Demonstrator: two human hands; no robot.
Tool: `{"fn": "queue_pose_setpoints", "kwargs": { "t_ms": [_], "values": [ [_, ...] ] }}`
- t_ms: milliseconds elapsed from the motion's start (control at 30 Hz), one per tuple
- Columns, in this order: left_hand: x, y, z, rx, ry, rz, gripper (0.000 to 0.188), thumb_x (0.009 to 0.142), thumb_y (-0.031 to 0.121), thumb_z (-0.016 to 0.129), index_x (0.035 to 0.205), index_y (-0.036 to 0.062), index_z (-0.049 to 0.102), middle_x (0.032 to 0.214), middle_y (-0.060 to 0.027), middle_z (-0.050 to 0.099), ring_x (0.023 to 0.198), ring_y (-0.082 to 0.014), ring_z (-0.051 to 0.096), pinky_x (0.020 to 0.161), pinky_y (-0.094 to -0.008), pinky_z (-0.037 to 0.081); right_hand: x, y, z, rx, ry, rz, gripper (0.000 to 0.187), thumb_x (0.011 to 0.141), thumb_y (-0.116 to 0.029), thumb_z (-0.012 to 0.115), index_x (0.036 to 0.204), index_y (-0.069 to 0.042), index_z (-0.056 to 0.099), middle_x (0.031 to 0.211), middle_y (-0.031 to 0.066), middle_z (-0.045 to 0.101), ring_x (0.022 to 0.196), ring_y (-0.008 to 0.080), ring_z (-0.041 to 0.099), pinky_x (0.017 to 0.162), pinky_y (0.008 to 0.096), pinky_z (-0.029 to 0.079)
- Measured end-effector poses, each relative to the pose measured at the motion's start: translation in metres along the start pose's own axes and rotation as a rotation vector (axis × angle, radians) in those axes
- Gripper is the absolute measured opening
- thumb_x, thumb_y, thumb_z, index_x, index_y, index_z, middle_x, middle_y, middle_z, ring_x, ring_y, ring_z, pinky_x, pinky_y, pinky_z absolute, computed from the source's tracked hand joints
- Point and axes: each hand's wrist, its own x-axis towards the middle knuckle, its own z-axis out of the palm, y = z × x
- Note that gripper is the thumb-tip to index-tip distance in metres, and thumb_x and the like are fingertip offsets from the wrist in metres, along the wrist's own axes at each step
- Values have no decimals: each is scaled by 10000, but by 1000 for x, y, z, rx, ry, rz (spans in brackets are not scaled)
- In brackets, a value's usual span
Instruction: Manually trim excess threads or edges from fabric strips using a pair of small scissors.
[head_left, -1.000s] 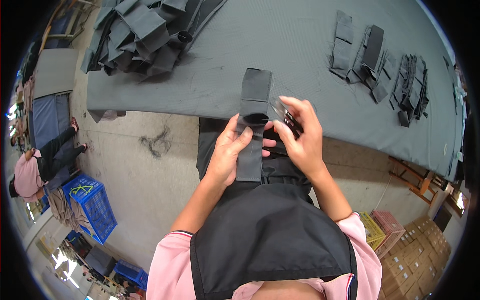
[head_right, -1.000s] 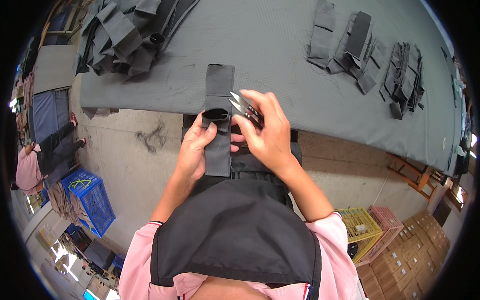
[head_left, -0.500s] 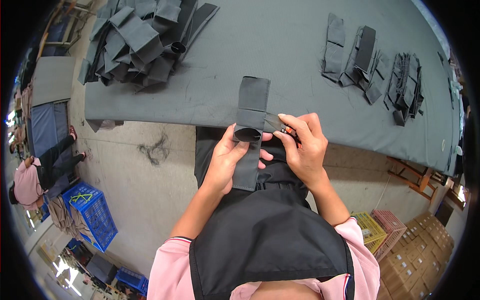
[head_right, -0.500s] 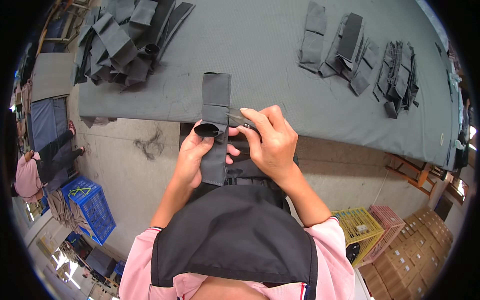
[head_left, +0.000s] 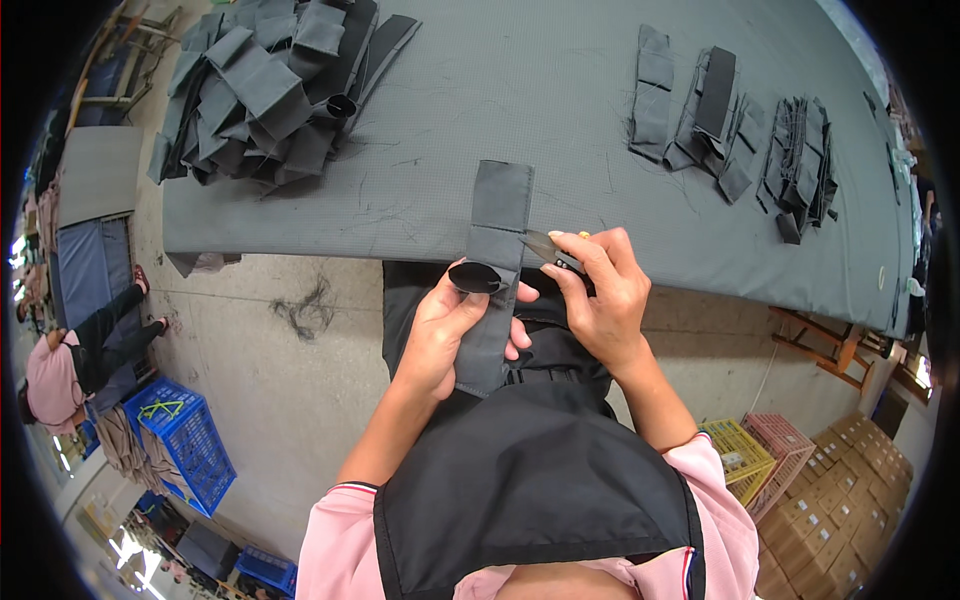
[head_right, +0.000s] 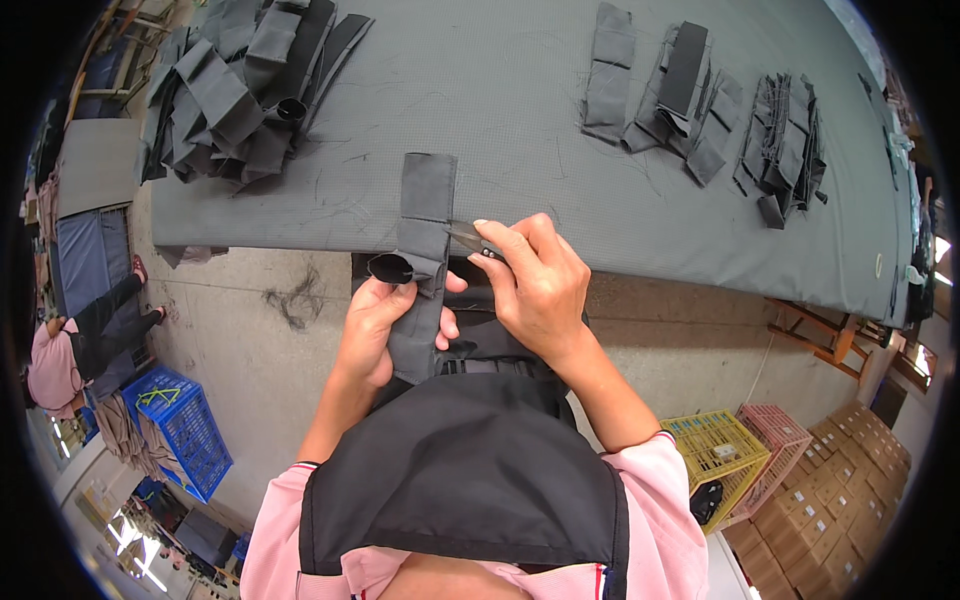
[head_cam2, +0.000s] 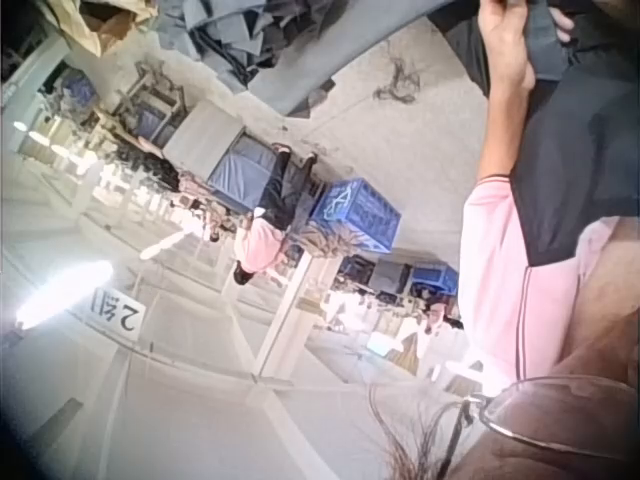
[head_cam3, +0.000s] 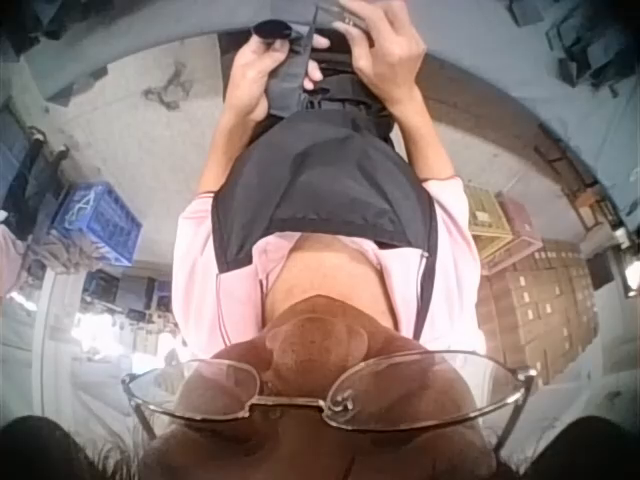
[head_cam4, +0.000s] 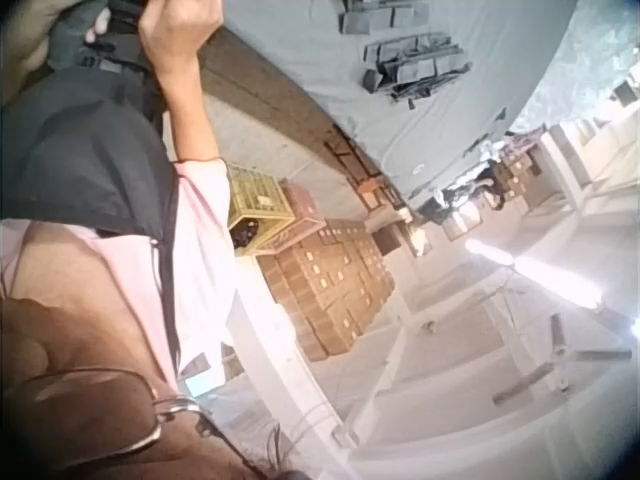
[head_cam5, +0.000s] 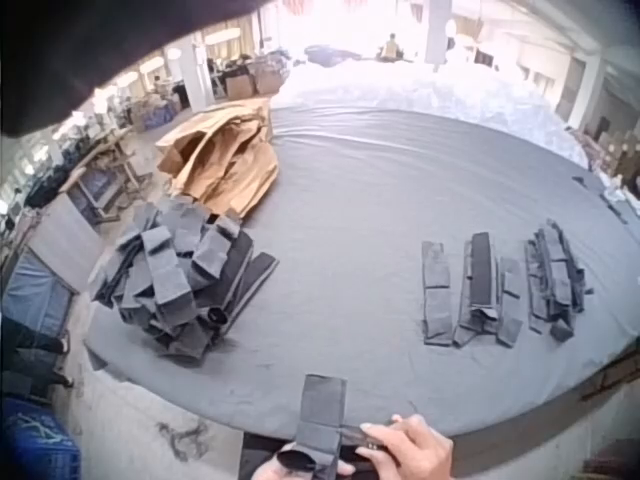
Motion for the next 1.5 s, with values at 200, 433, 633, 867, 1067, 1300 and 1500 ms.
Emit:
{"fn": "queue_pose_setpoints", "kwargs": {
  "t_ms": [200, 433, 633, 867, 1067, 1300, 1500],
  "values": [
    [-2, 0, 0, 36, -16, 40, 329, 956, 185, 505, 1227, 14, 431, 1036, -192, 621, 678, -227, 646, 580, -312, 539, 0, 3, 1, -80, 35, -142, 336, 643, -38, 748, 962, -83, 654, 731, 27, 514, 558, 182, 501, 493, 295, 407],
    [-6, -1, -3, 74, -9, 55, 360, 945, 172, 527, 1262, 35, 426, 1009, -174, 627, 657, -201, 635, 572, -298, 525, -2, -8, -7, -101, -37, -71, 303, 654, 18, 745, 939, -52, 668, 715, 62, 515, 579, 201, 532, 694, 323, 539],
    [-5, -1, -4, 97, -8, 51, 443, 935, 166, 551, 1326, 50, 379, 1003, -167, 626, 654, -197, 631, 579, -304, 525, -5, -3, -8, -58, 61, -91, 297, 651, -31, 750, 931, -68, 658, 714, 36, 504, 550, 176, 499, 512, 290, 422],
    [-4, 0, -5, 46, -113, -40, 627, 938, 137, 529, 1469, 146, 195, 1027, -193, 580, 723, -234, 631, 601, -355, 549, 0, -8, -8, 132, -72, 98, 281, 673, -2, 744, 940, -63, 681, 723, 50, 509, 556, 176, 521, 502, 292, 446],
    [-4, 2, -1, 111, -117, -72, 624, 949, 122, 507, 1479, 147, 177, 1120, -183, 562, 736, -226, 628, 655, -362, 551, 9, -19, -5, 87, -90, 0, 301, 681, -24, 733, 971, -60, 659, 791, 63, 532, 580, 186, 545, 508, 305, 444],
    [-5, 4, 0, 109, -120, -41, 638, 946, 145, 521, 1479, 131, 171, 1079, -181, 571, 722, -229, 622, 628, -363, 548, 5, -13, 1, -14, -34, -142, 365, 640, -12, 733, 994, -51, 653, 811, 61, 539, 579, 180, 541, 493, 295, 431],
    [-5, 5, -2, 77, -126, -81, 640, 943, 153, 529, 1478, 138, 177, 1065, -182, 573, 714, -232, 622, 610, -346, 546, 5, -11, 0, 33, -106, -154, 383, 629, -20, 739, 1001, -54, 652, 787, 56, 538, 575, 181, 541, 492, 300, 431]
  ]
}}
